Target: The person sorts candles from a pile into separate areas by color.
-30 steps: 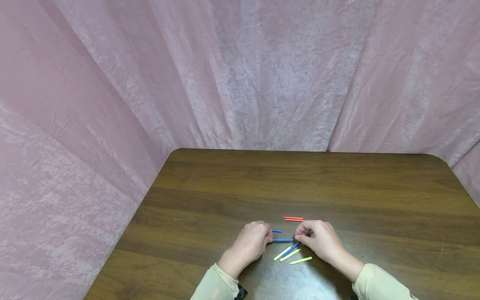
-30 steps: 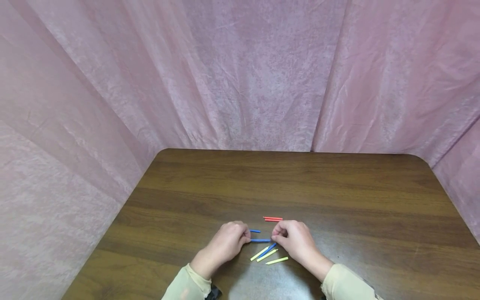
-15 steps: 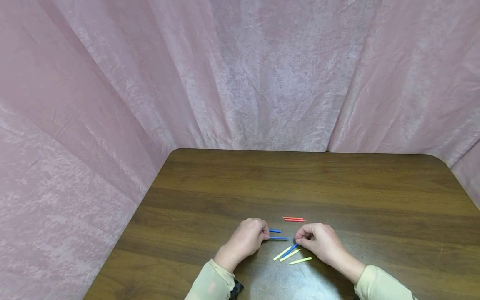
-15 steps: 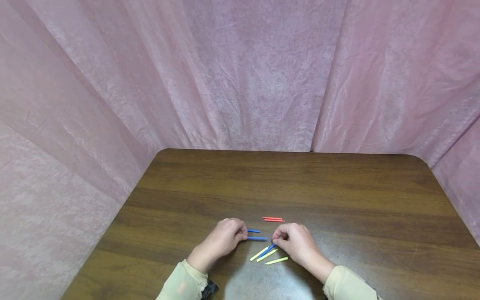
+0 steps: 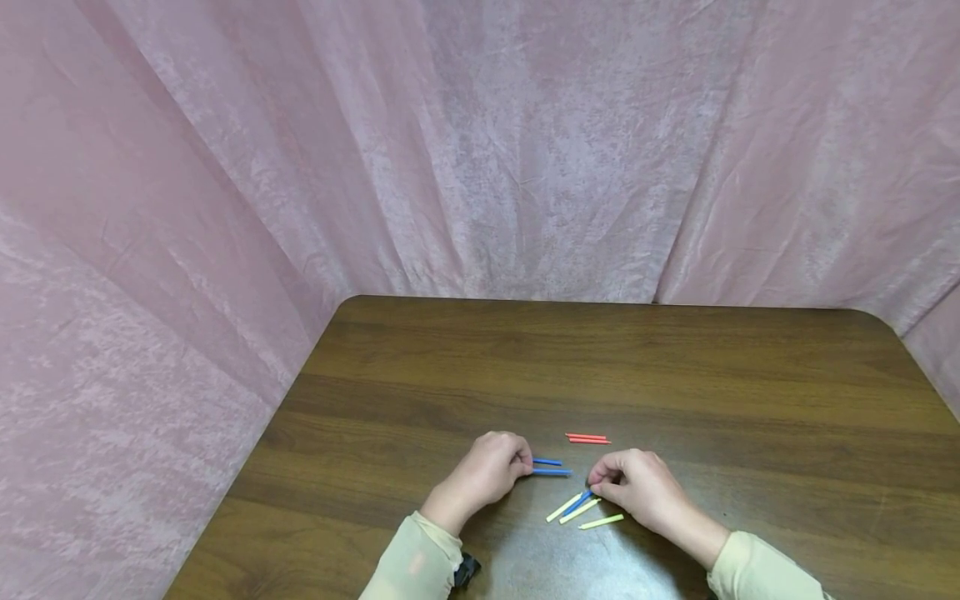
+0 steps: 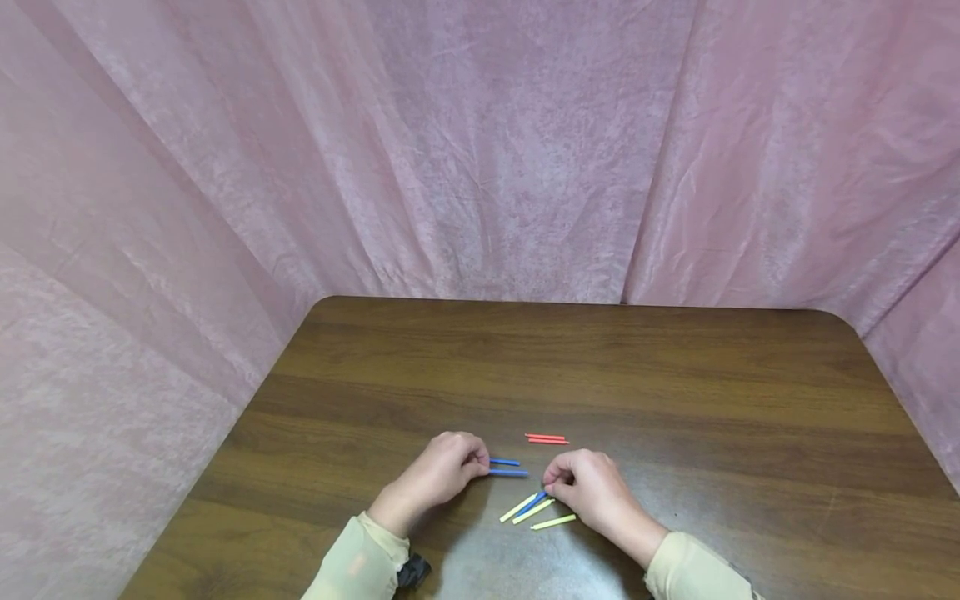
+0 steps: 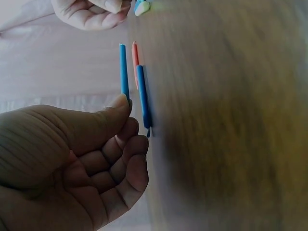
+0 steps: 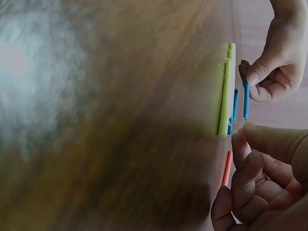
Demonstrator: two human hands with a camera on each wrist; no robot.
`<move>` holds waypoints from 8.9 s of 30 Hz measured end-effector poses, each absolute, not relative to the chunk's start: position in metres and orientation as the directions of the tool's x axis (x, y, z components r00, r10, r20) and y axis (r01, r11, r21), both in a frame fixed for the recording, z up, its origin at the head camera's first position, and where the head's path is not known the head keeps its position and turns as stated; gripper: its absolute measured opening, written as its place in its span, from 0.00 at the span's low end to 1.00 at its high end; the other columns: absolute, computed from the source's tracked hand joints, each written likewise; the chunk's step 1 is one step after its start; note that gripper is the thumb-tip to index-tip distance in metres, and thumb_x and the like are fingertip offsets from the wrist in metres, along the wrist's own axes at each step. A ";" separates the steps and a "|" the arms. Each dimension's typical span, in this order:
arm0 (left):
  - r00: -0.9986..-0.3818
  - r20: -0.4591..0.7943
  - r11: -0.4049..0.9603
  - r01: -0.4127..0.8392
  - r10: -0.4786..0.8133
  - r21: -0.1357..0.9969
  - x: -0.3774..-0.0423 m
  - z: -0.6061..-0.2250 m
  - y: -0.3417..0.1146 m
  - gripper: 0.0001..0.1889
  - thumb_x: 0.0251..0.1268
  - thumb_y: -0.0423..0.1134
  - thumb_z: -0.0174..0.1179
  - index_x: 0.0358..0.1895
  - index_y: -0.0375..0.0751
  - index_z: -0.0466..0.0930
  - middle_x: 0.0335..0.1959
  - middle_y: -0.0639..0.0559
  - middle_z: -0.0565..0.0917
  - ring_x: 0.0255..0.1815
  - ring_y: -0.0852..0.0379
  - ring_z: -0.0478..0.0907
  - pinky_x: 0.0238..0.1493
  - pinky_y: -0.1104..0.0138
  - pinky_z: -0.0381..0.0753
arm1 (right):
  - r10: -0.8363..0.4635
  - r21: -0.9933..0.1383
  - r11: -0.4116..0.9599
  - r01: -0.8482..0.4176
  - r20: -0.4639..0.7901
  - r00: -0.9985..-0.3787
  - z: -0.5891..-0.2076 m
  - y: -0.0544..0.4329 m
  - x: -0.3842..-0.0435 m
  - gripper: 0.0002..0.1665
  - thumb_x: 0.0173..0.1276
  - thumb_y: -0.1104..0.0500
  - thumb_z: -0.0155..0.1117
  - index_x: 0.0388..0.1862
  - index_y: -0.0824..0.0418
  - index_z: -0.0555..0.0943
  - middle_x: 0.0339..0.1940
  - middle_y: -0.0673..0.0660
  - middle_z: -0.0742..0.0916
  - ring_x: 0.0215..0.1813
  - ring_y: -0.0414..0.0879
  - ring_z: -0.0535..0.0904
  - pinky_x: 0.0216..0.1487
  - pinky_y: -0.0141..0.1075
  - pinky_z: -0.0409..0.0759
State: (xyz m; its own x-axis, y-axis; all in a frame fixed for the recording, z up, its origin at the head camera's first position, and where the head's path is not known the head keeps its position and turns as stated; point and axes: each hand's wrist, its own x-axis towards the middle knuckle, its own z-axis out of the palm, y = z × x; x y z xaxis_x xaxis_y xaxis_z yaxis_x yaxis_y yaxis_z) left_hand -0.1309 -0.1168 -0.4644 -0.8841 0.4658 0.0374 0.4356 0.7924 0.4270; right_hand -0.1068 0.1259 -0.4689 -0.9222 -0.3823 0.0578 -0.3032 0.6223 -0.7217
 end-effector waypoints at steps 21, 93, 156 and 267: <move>-0.883 0.006 0.818 0.437 0.469 0.375 -0.138 -0.462 -0.123 0.09 0.57 0.36 0.68 0.22 0.47 0.80 0.23 0.61 0.79 0.30 0.60 0.75 0.38 0.67 0.75 | -0.392 -0.685 0.654 -0.321 0.056 -0.918 -0.472 0.124 -0.107 0.07 0.53 0.62 0.74 0.25 0.50 0.85 0.21 0.38 0.82 0.26 0.29 0.73 0.33 0.34 0.72; -0.891 0.029 0.826 0.433 0.454 0.361 -0.129 -0.461 -0.122 0.09 0.56 0.36 0.69 0.23 0.48 0.79 0.23 0.62 0.75 0.28 0.63 0.73 0.36 0.69 0.74 | -0.466 -0.632 0.655 -0.414 0.093 -0.880 -0.474 0.126 -0.108 0.13 0.51 0.63 0.75 0.20 0.46 0.81 0.21 0.34 0.77 0.27 0.28 0.70 0.33 0.33 0.71; -0.886 0.046 0.850 0.456 0.461 0.263 -0.088 -0.459 -0.105 0.08 0.48 0.43 0.74 0.22 0.52 0.83 0.21 0.64 0.79 0.25 0.66 0.76 0.30 0.71 0.73 | -0.286 -0.754 0.629 -0.191 0.004 -0.958 -0.470 0.081 -0.127 0.09 0.52 0.63 0.74 0.20 0.51 0.83 0.20 0.41 0.84 0.28 0.36 0.76 0.34 0.35 0.72; -0.880 0.037 0.862 0.473 0.474 0.184 -0.093 -0.461 -0.095 0.13 0.44 0.41 0.75 0.16 0.55 0.77 0.18 0.66 0.73 0.22 0.67 0.73 0.24 0.71 0.70 | -0.331 -0.839 0.512 -0.185 0.006 -0.944 -0.469 0.125 -0.090 0.07 0.54 0.62 0.74 0.24 0.54 0.82 0.20 0.42 0.82 0.21 0.32 0.71 0.28 0.30 0.69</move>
